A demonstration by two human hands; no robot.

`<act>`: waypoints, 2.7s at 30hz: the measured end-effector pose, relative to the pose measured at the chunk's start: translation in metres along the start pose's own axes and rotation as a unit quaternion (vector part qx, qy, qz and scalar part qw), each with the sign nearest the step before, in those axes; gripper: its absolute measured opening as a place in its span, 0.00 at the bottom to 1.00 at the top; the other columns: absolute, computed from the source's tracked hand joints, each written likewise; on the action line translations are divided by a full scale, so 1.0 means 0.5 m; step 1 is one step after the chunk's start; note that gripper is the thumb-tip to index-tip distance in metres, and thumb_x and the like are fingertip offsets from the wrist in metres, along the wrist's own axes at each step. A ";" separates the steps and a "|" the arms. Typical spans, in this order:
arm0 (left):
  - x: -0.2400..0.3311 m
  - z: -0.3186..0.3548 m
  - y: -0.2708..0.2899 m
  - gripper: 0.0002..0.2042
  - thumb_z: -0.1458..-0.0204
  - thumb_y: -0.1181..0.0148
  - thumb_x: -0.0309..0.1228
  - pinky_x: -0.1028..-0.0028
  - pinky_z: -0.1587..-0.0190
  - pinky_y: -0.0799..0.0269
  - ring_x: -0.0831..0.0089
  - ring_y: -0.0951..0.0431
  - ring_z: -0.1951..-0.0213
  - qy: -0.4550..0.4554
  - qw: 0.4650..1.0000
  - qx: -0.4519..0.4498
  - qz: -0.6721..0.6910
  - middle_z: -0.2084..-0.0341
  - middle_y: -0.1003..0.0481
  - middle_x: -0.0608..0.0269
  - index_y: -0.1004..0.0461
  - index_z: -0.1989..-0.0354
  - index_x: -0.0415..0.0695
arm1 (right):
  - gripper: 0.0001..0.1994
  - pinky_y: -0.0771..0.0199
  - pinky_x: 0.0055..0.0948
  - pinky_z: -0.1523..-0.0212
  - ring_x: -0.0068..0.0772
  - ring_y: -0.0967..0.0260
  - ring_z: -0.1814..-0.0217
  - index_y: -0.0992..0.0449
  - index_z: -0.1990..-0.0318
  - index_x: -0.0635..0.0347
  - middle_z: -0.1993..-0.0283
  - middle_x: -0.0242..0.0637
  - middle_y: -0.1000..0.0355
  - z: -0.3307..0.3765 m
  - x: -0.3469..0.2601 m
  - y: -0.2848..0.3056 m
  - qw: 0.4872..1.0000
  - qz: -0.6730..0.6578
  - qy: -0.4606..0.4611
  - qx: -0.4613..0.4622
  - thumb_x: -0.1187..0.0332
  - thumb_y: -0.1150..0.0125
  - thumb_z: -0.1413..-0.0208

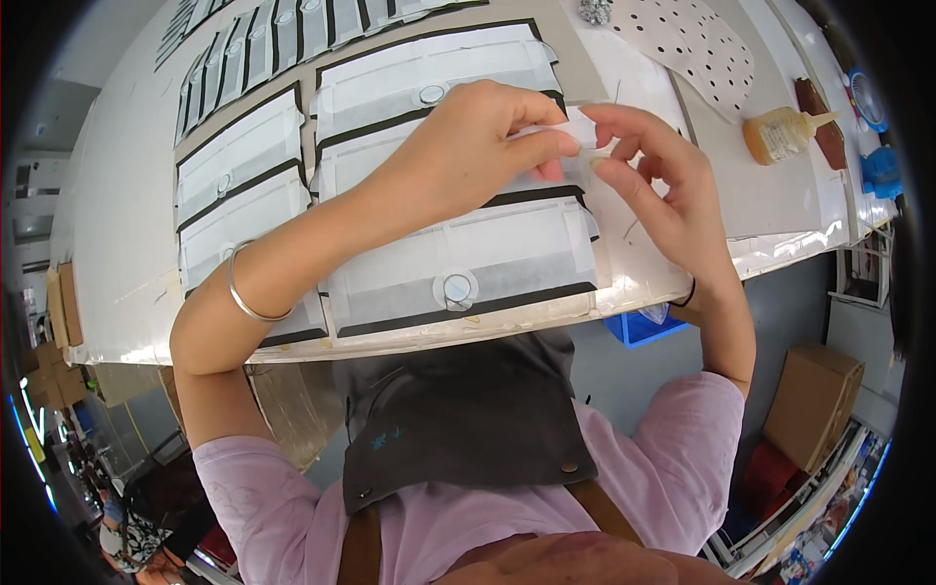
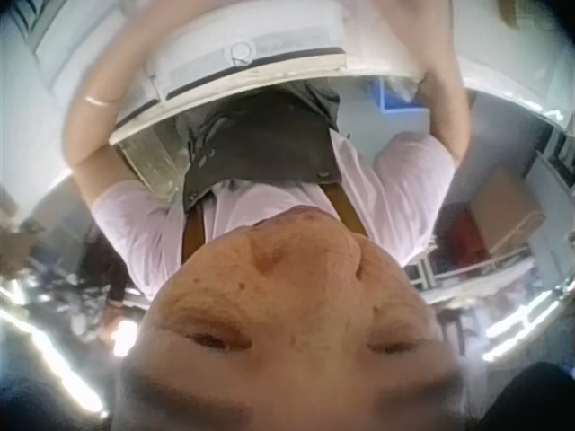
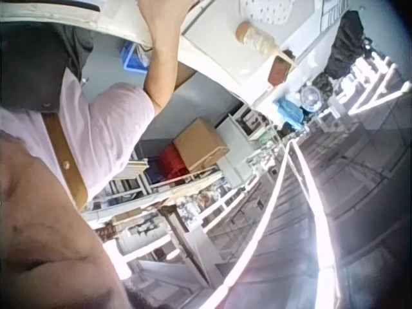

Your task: The person applies a viscous substance from a squeeze bottle onto the circular ports of several white rectangular components arranged on a workbench. They then place small white adhesive pads onto the ports and press them down. The person briefly interacts with a coworker to handle a black cable before resuming the assembly of the components.

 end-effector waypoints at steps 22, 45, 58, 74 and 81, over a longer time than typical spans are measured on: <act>0.072 -0.086 0.167 0.16 0.39 0.37 0.41 0.72 0.38 0.40 0.73 0.25 0.52 -0.050 0.996 0.026 0.062 0.63 0.22 0.60 0.25 0.56 0.38 | 0.12 0.27 0.32 0.66 0.35 0.29 0.72 0.19 0.52 0.57 0.61 0.39 0.20 -0.105 0.114 0.143 0.931 0.360 -0.026 0.045 0.67 0.34 0.43; -0.225 0.303 0.459 0.28 0.46 0.32 0.42 0.62 0.37 0.33 0.57 0.29 0.39 0.121 0.877 0.211 -0.415 0.44 0.26 0.52 0.28 0.40 0.39 | 0.13 0.27 0.18 0.62 0.18 0.26 0.67 0.20 0.52 0.59 0.59 0.29 0.21 -0.449 0.048 -0.045 0.993 0.001 -0.010 -0.115 0.65 0.30 0.42; -0.224 0.286 0.506 0.13 0.47 0.31 0.32 0.69 0.53 0.30 0.67 0.26 0.60 0.097 0.901 0.248 -0.341 0.66 0.25 0.61 0.29 0.63 0.39 | 0.30 0.18 0.33 0.58 0.36 0.20 0.58 0.29 0.43 0.76 0.52 0.49 0.22 -0.609 0.285 -0.085 0.973 -0.151 -0.173 0.018 0.68 0.25 0.49; -0.008 0.092 0.430 0.09 0.34 0.42 0.33 0.73 0.53 0.25 0.75 0.22 0.63 -0.213 0.814 0.444 0.307 0.69 0.21 0.63 0.24 0.60 0.39 | 0.22 0.23 0.26 0.50 0.27 0.23 0.56 0.31 0.39 0.67 0.56 0.38 0.21 -0.478 -0.090 -0.194 0.948 -0.309 0.048 -0.062 0.71 0.35 0.39; -0.048 0.080 0.358 0.30 0.40 0.35 0.38 0.68 0.43 0.30 0.70 0.26 0.46 -0.141 0.930 0.329 -0.077 0.47 0.25 0.57 0.38 0.32 0.45 | 0.24 0.23 0.27 0.49 0.28 0.23 0.52 0.31 0.39 0.65 0.52 0.41 0.23 -0.599 0.123 0.002 0.954 -0.299 -0.023 0.025 0.71 0.33 0.41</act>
Point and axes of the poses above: each hand's wrist, its own z-axis away from the middle knuckle, its own y-axis out of the back of the hand, x = y × z, the point moved 4 cm from there along -z, towards the middle knuckle
